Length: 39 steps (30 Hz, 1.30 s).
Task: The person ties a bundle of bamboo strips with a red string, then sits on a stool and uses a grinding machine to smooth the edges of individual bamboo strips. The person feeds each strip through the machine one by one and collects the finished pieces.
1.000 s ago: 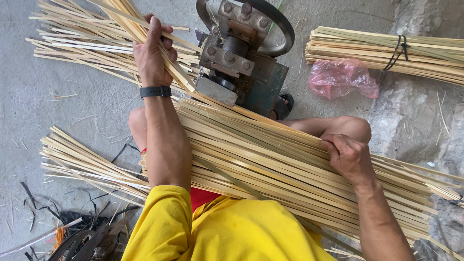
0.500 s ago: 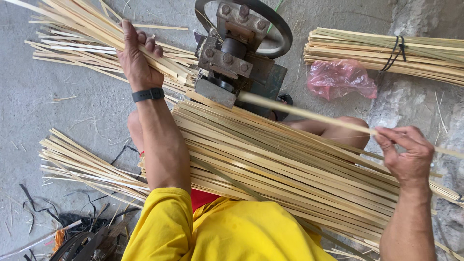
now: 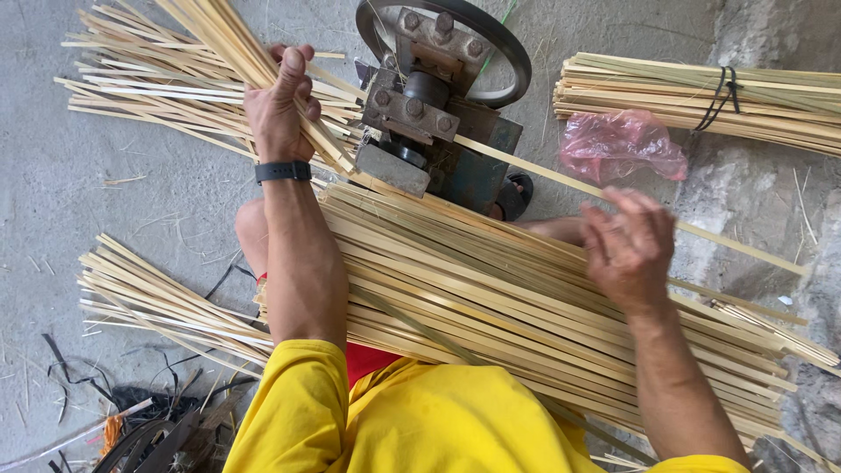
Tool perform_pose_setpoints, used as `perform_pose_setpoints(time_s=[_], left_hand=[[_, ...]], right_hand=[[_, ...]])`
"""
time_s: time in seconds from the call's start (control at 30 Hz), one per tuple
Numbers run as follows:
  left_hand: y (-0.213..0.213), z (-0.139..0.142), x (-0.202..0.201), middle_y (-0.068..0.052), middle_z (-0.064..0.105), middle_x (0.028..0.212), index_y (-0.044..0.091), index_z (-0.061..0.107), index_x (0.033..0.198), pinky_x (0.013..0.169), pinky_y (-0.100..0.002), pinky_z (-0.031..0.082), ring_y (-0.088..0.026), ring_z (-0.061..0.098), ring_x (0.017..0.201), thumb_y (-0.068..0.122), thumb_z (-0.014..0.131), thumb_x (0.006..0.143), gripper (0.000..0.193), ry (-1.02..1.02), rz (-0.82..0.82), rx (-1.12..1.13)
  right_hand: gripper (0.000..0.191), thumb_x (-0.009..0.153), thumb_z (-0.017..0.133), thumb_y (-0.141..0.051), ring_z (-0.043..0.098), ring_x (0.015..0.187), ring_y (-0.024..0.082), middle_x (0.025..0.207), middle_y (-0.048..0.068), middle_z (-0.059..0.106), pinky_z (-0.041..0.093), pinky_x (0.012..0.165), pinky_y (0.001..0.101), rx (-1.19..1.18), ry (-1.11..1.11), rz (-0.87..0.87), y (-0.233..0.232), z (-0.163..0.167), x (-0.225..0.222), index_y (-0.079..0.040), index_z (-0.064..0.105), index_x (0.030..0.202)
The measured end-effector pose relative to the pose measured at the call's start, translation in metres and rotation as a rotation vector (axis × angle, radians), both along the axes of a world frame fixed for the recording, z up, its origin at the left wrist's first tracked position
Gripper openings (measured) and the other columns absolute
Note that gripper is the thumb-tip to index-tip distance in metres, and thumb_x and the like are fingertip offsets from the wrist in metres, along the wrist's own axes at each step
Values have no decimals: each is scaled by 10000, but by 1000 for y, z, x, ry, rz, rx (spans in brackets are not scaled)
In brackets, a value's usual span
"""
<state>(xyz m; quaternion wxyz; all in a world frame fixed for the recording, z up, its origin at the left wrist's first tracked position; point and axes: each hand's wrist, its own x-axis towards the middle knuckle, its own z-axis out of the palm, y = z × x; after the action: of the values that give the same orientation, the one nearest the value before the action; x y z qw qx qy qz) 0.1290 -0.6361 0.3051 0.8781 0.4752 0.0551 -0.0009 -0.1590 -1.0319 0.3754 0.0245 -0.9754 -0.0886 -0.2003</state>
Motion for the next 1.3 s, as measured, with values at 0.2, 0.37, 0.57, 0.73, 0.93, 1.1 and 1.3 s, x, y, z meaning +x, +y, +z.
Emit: perform_pose_setpoints(time_s=[0.2, 0.37, 0.57, 0.73, 0.93, 1.1, 1.3], left_hand=[[-9, 2, -1, -151, 742, 970, 40, 559, 1183, 478, -236, 539, -118, 630, 681, 222, 808, 945, 390, 45, -45, -52], [-12, 4, 0, -120, 733, 946, 35, 574, 1178, 465, -233, 526, -106, 615, 686, 222, 779, 977, 343, 25, -68, -27], [-10, -4, 3, -116, 763, 965, 3, 618, 1103, 474, -255, 553, -120, 645, 714, 269, 788, 977, 340, 3, -51, -41], [4, -11, 7, -93, 714, 825, 51, 620, 1050, 456, -263, 560, -144, 654, 617, 364, 786, 948, 369, -2, 19, 7], [13, -12, 12, -52, 610, 770, 48, 573, 989, 552, -325, 625, -173, 666, 688, 358, 803, 940, 389, 65, 126, -228], [9, -3, 7, -55, 633, 788, 58, 580, 1012, 456, -258, 564, -135, 621, 617, 383, 833, 883, 432, 68, 151, -82], [-6, 6, -1, -123, 745, 969, 50, 583, 1117, 459, -239, 573, -111, 639, 661, 297, 860, 852, 456, 27, 46, -20]], right_hand=[[187, 778, 828, -94, 717, 939, 309, 981, 122, 753, 576, 826, 412, 430, 425, -26, 28, -6, -3, -34, 768, 945], [120, 868, 763, -20, 742, 938, 245, 991, 85, 763, 602, 855, 367, 469, 283, -9, 10, -21, -16, -57, 767, 982], [52, 961, 769, -116, 672, 778, 89, 995, 27, 756, 558, 570, 232, 867, 365, -243, -40, -5, -27, -149, 793, 992], [79, 1013, 823, -105, 684, 876, 86, 1000, 53, 731, 588, 724, 220, 540, 181, -167, -67, 15, -19, -97, 785, 1082], [92, 984, 819, -100, 687, 856, 124, 1042, 64, 725, 625, 726, 229, 538, 225, -137, -30, 0, 19, -96, 797, 1073], [164, 911, 817, -116, 705, 1089, 250, 1156, 115, 737, 618, 950, 394, 292, 45, 114, 28, 3, 47, -84, 774, 1066], [130, 866, 779, -76, 699, 954, 290, 999, 108, 739, 551, 877, 419, 436, 271, 121, 52, 13, 29, -53, 776, 994]])
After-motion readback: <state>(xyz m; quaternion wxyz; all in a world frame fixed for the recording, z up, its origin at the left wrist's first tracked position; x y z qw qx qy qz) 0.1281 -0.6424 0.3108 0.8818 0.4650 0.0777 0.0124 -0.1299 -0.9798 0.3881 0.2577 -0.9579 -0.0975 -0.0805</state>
